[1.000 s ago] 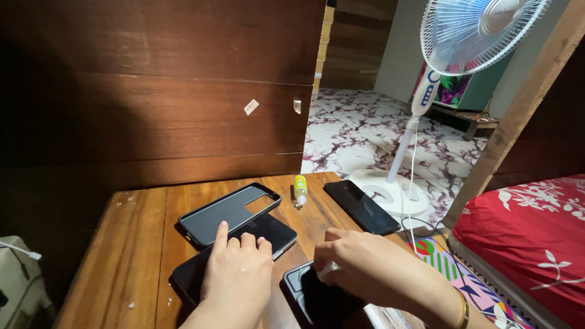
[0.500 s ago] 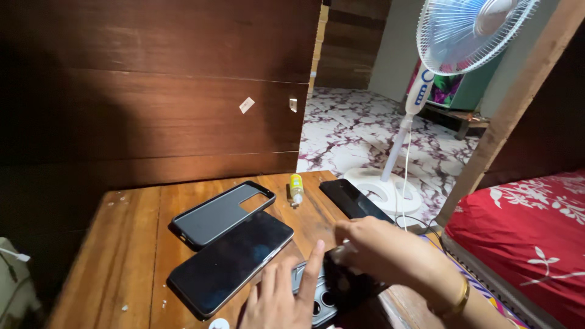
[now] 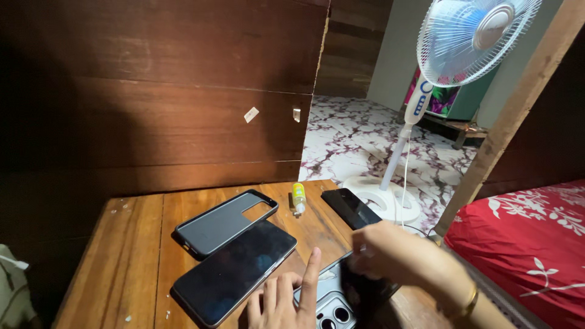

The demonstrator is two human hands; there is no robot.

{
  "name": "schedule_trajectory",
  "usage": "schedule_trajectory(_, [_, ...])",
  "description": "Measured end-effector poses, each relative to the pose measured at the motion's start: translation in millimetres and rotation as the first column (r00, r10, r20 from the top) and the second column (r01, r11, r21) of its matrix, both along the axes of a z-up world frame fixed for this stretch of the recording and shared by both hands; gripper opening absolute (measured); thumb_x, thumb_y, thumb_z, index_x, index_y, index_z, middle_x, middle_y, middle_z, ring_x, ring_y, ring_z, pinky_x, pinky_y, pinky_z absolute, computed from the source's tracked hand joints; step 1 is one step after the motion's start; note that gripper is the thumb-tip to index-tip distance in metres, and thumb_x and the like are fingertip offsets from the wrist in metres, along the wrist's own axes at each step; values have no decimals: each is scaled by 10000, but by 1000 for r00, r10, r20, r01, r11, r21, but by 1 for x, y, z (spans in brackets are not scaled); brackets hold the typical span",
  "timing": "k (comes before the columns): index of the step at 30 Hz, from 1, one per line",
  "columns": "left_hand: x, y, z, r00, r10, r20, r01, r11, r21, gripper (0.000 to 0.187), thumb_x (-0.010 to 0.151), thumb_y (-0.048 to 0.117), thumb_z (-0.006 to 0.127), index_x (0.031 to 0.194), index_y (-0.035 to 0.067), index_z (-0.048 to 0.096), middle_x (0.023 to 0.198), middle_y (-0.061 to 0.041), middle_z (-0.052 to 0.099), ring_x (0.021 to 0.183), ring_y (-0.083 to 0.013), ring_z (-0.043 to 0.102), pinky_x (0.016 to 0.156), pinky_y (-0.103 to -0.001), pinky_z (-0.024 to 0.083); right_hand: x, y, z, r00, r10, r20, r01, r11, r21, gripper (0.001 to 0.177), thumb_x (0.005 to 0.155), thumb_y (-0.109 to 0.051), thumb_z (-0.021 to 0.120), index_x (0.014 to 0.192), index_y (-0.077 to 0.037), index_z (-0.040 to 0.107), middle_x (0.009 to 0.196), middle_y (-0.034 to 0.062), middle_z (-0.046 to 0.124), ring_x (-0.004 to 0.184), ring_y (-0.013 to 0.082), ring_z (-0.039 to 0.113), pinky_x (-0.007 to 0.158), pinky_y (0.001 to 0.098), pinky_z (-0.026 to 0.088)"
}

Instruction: The person wipes the back and front surfaces of a smartphone and a phone case with a small white cloth. They repeatedly rub the surfaces, flip the phone, and continue wiping different areas.

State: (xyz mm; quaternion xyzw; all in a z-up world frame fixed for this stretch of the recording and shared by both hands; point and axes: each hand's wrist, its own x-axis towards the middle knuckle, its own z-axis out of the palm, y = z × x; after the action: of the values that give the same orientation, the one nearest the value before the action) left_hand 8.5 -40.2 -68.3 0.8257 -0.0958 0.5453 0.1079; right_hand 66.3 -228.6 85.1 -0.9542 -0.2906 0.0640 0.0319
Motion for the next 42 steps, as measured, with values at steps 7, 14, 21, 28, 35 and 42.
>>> schedule_trajectory(7, [8,-1,-8,986,166,36,-166,986,5,563,805,139,608,1368,141,637,753,7,576,746,-156,596,618,-368,413,-36,45,-6,979,111,-173,-65,965,255,270,862,-304,671,952,-52,702,799,142,753,733,300,741,670,375,574])
schedule_trajectory(14, [17,0,-25,990,136,32,-137,991,3,90,789,243,687,850,185,722,718,1,555,677,-208,561,511,-417,322,3,6,1,976,-206,67,208,978,-26,327,837,-409,769,909,-91,736,826,122,745,835,299,730,723,385,556])
schedule_trajectory(21, [28,5,-31,989,132,62,-133,991,0,53,693,217,679,740,194,672,674,-6,501,650,-215,541,496,-405,321,-23,33,-7,969,246,22,-246,950,193,235,820,-275,752,1003,-128,744,870,103,757,814,282,721,704,369,558])
schedule_trajectory(28, [9,26,38,975,132,179,-153,982,113,121,808,270,688,849,164,649,774,-5,534,709,-207,541,535,-395,330,20,-17,13,920,-332,207,158,799,580,188,869,-222,749,994,-89,705,730,64,761,670,169,720,643,337,568])
schedule_trajectory(35, [-10,124,137,836,-100,-540,-203,857,-473,707,847,742,433,1200,174,664,1152,-187,656,1140,-408,602,953,-559,452,19,-6,9,880,-420,220,16,490,871,192,904,-185,702,996,-16,693,756,77,794,677,112,740,619,272,592])
schedule_trajectory(42, [49,238,101,729,-35,-683,-477,689,-545,614,1039,542,381,1057,71,775,1062,-247,747,1012,-433,706,918,-520,547,24,8,-13,926,-357,122,119,583,803,205,863,-225,758,975,-56,725,701,48,783,621,108,749,578,279,556])
